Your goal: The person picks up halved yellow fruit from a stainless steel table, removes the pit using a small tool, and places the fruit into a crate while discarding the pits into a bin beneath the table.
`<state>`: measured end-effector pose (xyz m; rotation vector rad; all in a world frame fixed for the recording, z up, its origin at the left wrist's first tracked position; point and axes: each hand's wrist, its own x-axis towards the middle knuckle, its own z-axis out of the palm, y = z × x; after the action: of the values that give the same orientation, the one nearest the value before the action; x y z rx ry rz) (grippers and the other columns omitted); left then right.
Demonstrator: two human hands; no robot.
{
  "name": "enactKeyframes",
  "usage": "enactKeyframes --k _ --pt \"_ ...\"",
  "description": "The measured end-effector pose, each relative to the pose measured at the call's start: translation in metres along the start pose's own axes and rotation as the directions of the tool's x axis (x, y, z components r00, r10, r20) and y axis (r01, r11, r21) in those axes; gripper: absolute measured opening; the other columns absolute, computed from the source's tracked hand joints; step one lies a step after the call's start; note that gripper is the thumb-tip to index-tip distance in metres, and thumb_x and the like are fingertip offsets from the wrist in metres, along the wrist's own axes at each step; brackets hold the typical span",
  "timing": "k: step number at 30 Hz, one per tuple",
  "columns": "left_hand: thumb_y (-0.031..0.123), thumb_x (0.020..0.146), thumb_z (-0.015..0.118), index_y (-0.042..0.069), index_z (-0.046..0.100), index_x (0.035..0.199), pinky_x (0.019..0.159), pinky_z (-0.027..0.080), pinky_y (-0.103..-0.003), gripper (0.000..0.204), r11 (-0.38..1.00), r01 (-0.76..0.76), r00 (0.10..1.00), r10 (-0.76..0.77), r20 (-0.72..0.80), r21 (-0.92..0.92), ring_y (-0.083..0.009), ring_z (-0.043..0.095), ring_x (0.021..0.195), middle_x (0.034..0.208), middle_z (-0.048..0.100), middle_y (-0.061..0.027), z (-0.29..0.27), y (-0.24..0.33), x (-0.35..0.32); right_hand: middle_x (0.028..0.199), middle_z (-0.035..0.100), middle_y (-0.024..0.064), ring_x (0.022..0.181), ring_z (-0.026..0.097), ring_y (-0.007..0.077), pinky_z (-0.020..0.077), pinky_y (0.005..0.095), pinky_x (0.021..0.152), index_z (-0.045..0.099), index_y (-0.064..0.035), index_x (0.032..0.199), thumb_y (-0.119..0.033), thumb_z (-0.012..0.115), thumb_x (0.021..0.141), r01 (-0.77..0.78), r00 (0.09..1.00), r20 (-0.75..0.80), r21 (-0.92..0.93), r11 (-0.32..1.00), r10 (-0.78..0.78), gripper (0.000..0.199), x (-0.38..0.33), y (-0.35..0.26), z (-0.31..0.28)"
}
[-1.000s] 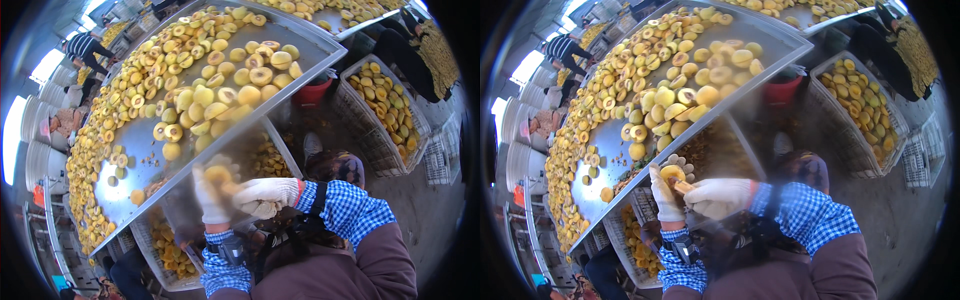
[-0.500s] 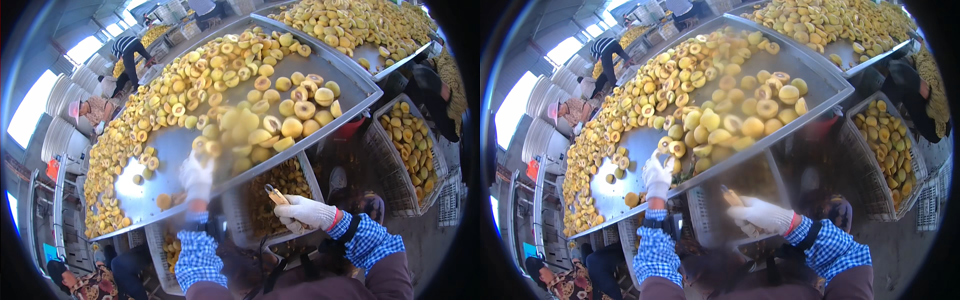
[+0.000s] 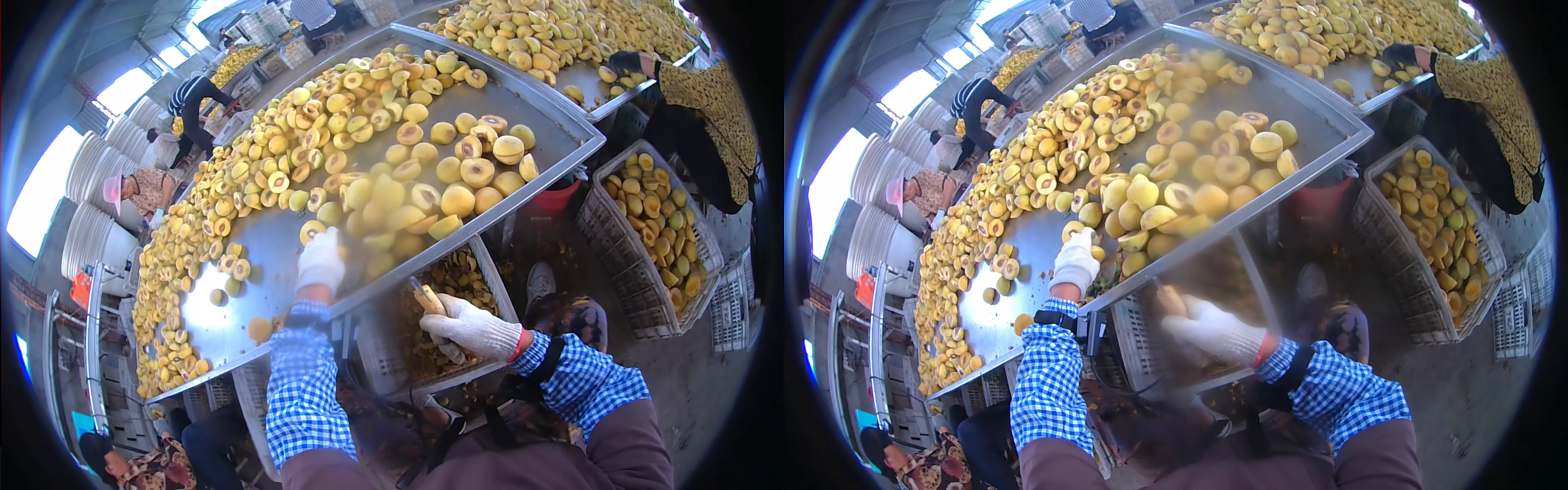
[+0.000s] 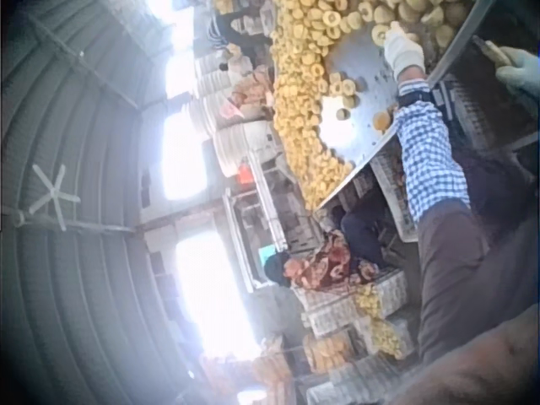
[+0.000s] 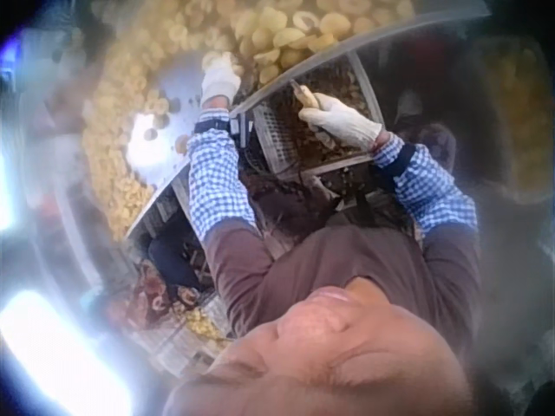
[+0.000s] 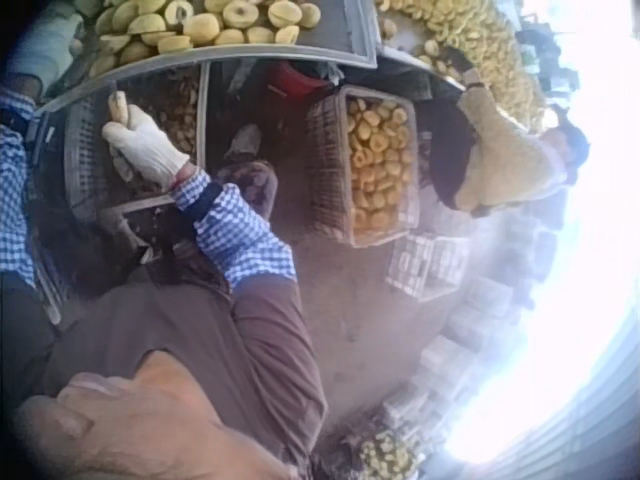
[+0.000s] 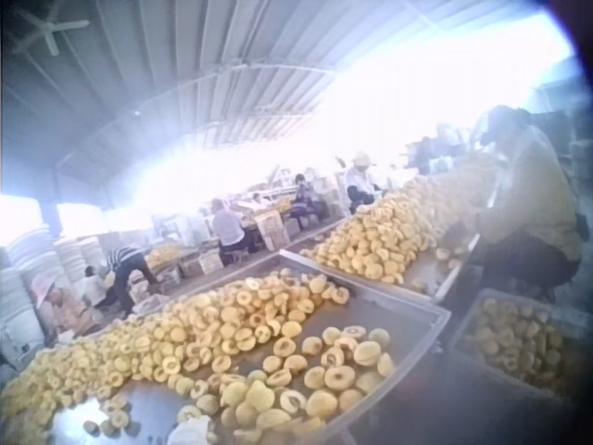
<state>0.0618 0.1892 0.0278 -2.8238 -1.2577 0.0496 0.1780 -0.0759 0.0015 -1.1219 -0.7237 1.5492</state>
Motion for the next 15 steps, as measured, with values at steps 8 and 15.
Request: enactKeyframes --k 8,15 --pt "0.015 0.089 0.057 0.011 0.043 0.128 0.079 0.054 -0.039 0.042 -0.488 -0.013 0.997 -0.073 0.026 -0.873 -0.0311 0.060 0.102 0.111 0.057 -0.0115 0.001 0.050 -0.093 0.064 0.049 0.0010 0.048 0.047 0.0102 0.0402 0.0257 0.044 0.045 -0.0077 0.101 -0.017 0.058 0.088 0.198 0.975 -0.093 -0.028 0.980 -0.200 0.020 0.002 0.018 0.007" --pt "0.040 0.094 0.053 0.006 0.051 0.109 0.083 0.054 -0.046 0.038 -0.385 -0.074 0.987 -0.163 -0.011 -0.920 -0.0301 0.059 0.102 0.101 0.060 -0.0122 0.017 0.097 -0.122 0.064 0.054 0.0044 0.052 0.054 0.0127 0.0435 0.0275 0.047 0.044 -0.0030 0.104 -0.025 0.058 0.087 0.102 0.990 -0.062 -0.269 0.958 -0.123 0.031 -0.007 0.004 0.016"
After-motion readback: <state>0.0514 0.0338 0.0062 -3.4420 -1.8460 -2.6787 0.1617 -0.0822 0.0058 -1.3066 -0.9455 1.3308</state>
